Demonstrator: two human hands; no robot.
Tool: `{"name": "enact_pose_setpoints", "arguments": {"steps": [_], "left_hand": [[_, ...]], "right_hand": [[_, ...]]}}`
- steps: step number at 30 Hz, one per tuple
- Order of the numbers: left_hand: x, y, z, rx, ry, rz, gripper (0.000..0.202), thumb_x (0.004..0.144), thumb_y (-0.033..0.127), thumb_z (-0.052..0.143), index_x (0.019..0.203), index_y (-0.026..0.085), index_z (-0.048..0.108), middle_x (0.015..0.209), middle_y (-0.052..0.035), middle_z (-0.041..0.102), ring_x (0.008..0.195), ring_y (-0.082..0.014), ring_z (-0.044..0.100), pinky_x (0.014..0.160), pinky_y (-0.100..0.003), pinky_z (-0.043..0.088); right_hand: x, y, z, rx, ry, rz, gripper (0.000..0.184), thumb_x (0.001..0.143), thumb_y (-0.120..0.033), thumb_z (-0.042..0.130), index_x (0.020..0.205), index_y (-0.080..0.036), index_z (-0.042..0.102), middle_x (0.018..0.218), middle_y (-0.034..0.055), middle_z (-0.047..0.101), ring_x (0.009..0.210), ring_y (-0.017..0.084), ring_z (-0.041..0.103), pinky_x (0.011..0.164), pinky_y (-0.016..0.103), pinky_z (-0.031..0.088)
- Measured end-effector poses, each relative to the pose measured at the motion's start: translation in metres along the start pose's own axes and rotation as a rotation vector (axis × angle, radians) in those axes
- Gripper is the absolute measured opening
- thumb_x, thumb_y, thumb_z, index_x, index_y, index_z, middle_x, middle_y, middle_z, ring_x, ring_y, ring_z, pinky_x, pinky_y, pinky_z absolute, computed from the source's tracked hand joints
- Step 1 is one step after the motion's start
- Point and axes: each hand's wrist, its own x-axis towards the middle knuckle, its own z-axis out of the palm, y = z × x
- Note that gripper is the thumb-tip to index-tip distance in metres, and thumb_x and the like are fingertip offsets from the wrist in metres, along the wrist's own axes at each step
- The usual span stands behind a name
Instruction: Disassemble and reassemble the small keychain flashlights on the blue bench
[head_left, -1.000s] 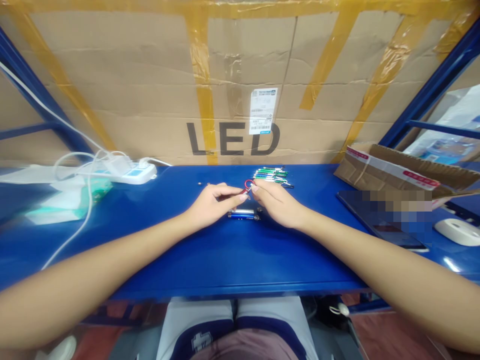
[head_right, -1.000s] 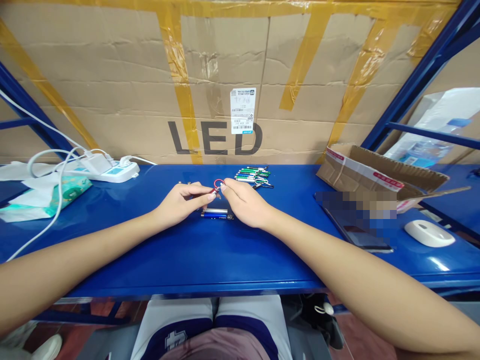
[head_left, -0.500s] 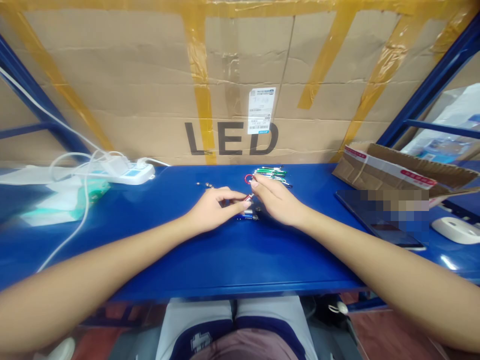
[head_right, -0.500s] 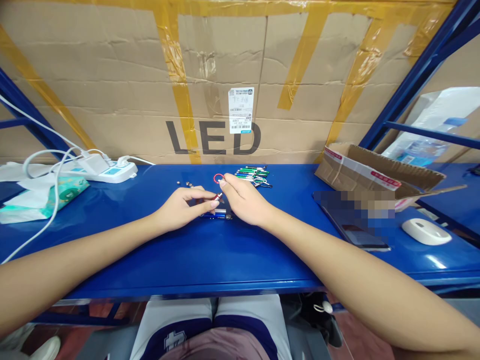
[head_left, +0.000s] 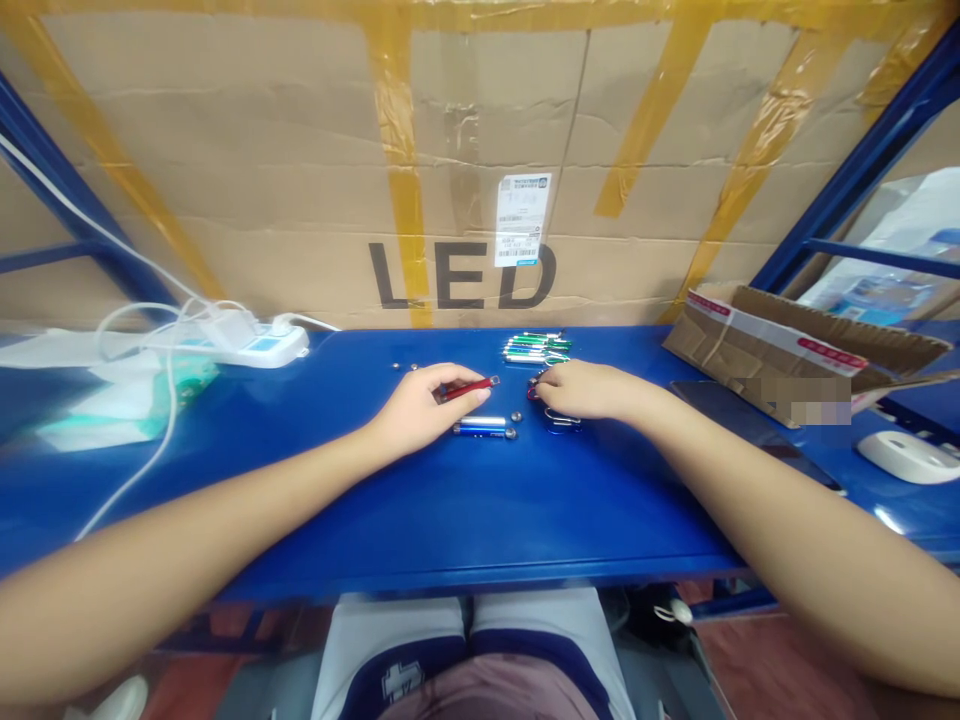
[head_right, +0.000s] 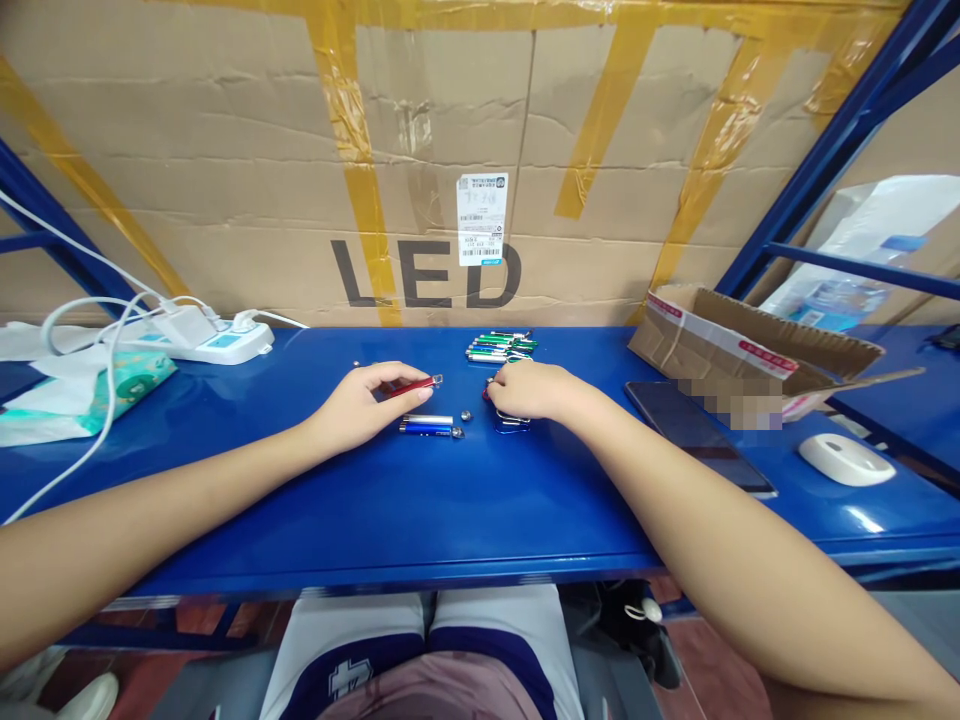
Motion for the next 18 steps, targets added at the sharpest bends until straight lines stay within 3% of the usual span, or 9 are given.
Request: {"name": "enact_pose_setpoints", "arguments": {"steps": [5,11,15,18], "left_hand": [[0.000,0.001,0.000,0.012,-0.015,-0.024,0.037,0.085,0.050,0.067,0.103,0.020,0.076,0.105,-0.0062,0.076,0.092,-0.0202,0.066,0.084,-0.032,0.052],[0.000,0.001,-0.001,0.006,-0.049,-0.033,0.035,0.087,0.050,0.064,0.101,0.020,0.074,0.099,-0.0048,0.073,0.087,-0.0182,0.063,0.081,-0.031,0.049],[0.002,-0.003,-0.001,-0.052,-0.042,-0.094,0.038,0.098,0.051,0.043,0.089,0.019,0.061,0.076,0.0005,0.058,0.072,-0.0143,0.053,0.070,-0.028,0.043],[0.002,-0.003,-0.001,-0.055,0.002,-0.136,0.039,0.097,0.053,0.044,0.076,0.019,0.046,0.070,0.0031,0.046,0.068,-0.0125,0.045,0.065,-0.026,0.037]], "right_hand": [[0.003,0.007,0.003,0.012,-0.005,-0.065,0.037,0.094,-0.045,0.044,0.078,-0.020,0.067,0.091,0.0109,0.072,0.072,0.023,0.062,0.061,0.032,0.039],[0.010,0.010,0.005,0.288,0.084,-0.149,0.028,0.093,-0.037,0.050,0.074,-0.019,0.059,0.075,0.0057,0.065,0.065,0.017,0.054,0.060,0.029,0.038],[0.007,-0.001,0.010,0.574,0.163,-0.289,0.032,0.091,-0.047,0.052,0.078,-0.018,0.059,0.075,0.0023,0.061,0.066,0.015,0.051,0.063,0.028,0.039],[0.001,-0.013,0.015,0.699,0.171,-0.342,0.036,0.088,-0.053,0.054,0.078,-0.019,0.059,0.072,0.0006,0.058,0.064,0.014,0.049,0.061,0.027,0.039]]}}
